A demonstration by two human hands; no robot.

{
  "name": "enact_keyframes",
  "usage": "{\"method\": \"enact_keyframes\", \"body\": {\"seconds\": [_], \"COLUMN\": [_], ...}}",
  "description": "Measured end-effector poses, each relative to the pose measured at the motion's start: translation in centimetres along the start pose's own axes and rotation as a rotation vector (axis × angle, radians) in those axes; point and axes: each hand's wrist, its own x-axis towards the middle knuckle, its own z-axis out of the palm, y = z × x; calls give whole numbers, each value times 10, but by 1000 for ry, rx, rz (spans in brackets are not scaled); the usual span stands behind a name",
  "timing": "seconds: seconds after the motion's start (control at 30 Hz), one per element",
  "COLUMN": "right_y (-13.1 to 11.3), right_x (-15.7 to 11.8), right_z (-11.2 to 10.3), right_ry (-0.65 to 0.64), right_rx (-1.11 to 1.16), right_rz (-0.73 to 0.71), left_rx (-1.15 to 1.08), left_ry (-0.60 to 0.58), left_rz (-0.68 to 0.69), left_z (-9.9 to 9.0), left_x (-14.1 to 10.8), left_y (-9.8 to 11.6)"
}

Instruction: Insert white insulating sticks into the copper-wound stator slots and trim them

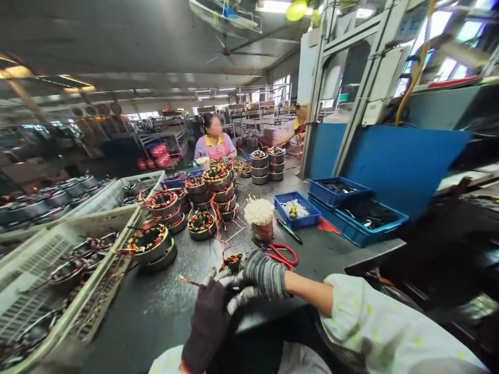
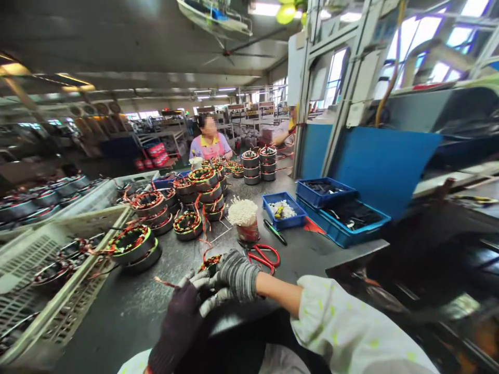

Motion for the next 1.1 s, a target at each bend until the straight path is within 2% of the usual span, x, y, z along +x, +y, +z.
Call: {"method": "enact_keyframes", "body": {"seconds": [0.07, 0.2, 0.3, 0.37, 0.5, 0.57, 0.67, 0.8, 1.0, 1.1], "right_y": [-6, -21, -19, -6, 43, 67, 92, 110, 111, 106], "right_x": [-4, -12, -26, -40, -68, -73, -65, -49, -51, -56], "right_z": [0, 2, 2, -3, -14, -17, -16, -11, -10, -9], "right_ry": [-12, 29, 136, 324, 812, 921, 953, 931, 995, 1041], "right_rx": [-10, -31, 11, 47, 19, 14, 32, 9, -16, 5], "right_rz": [-2, 126, 182, 292, 814, 950, 924, 852, 697, 683], "left_rx": [-14, 25, 76, 90, 69, 48, 35, 31, 10, -3], "left_ry": [-21, -48, -130, -167, -147, -132, -128, -101, -95, -84], "left_rz": [-20, -4, 39, 51, 45, 67, 114, 72, 41, 35], "left_z": [1, 1, -1, -3, -4, -3, 0, 4, 4, 4], "left_x": [-2, -1, 3, 6, 10, 11, 9, 3, -1, 0], "left_y": [-2, -7, -6, -3, 4, 4, 2, -1, 2, 3]}}
